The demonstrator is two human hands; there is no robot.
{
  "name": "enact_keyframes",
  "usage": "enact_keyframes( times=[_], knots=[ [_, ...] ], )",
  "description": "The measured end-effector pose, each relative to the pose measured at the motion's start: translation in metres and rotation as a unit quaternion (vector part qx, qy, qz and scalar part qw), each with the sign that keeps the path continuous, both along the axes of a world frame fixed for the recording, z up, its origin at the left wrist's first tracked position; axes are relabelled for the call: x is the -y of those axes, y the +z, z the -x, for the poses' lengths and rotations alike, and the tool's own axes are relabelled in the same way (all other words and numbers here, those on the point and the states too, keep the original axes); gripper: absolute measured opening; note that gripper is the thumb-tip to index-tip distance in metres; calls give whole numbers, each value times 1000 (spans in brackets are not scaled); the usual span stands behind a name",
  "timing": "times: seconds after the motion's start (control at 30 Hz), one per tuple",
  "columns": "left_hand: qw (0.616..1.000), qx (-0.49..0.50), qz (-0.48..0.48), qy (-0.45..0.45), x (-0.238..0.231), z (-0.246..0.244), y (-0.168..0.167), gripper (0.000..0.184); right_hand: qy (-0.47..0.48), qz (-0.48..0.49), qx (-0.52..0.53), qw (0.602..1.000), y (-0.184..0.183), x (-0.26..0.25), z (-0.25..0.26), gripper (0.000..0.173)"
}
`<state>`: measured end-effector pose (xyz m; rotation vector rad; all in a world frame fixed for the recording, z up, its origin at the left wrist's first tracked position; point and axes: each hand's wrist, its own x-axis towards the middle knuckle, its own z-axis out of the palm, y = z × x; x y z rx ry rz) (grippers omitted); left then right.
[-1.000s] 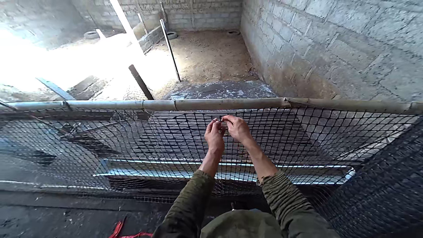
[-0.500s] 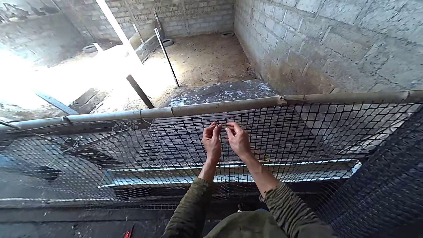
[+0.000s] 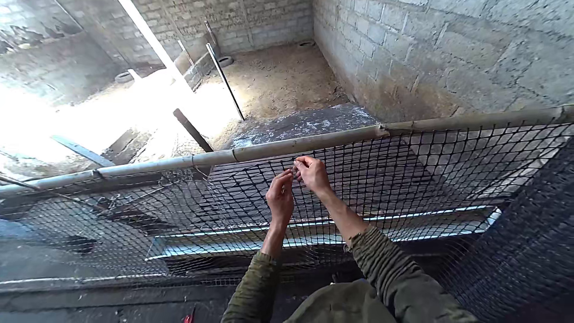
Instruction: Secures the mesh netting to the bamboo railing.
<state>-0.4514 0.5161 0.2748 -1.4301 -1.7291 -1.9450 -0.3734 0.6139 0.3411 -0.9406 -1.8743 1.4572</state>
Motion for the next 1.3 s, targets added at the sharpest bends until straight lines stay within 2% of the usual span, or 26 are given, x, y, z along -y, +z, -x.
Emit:
enact_keyframes(
  times=[0.07,0.13,0.23,0.33,0.4,0.47,0.57,0.77,0.87,1.03,1.17,1.3],
  knots=[
    [999,-35,4,12,1,-1,5,13,19,43,-31,998,-2,-5,-3,20],
    [999,-25,11,31,0,-1,11,15,51,99,-72,991,-3,-11,-8,17],
    [997,49,26,51,-4,-1,22,18,128,199,-145,961,0,-19,-26,18],
    [994,112,0,17,-8,1,24,15,169,266,-196,928,-3,-15,-44,23],
    [991,131,-14,-6,-10,-1,22,15,141,342,-227,901,-5,-4,-48,24],
    [991,130,-19,-11,-10,-2,18,16,71,416,-252,871,-4,11,-43,22],
    [994,106,-21,-12,-9,-3,15,16,0,476,-272,836,2,22,-34,15],
    [999,46,-20,-3,3,1,16,15,-29,434,-245,866,4,17,-17,15],
    [999,-11,-39,9,10,-1,18,13,-20,420,-249,872,4,13,-11,16],
    [994,-106,-23,-20,23,-11,13,12,-9,396,-221,891,10,9,-11,15],
    [991,-122,-5,-50,24,-13,11,12,9,371,-182,911,8,-1,-12,17],
    [992,-109,8,-54,15,-6,10,12,43,330,-139,933,11,-8,-19,10]
  ],
)
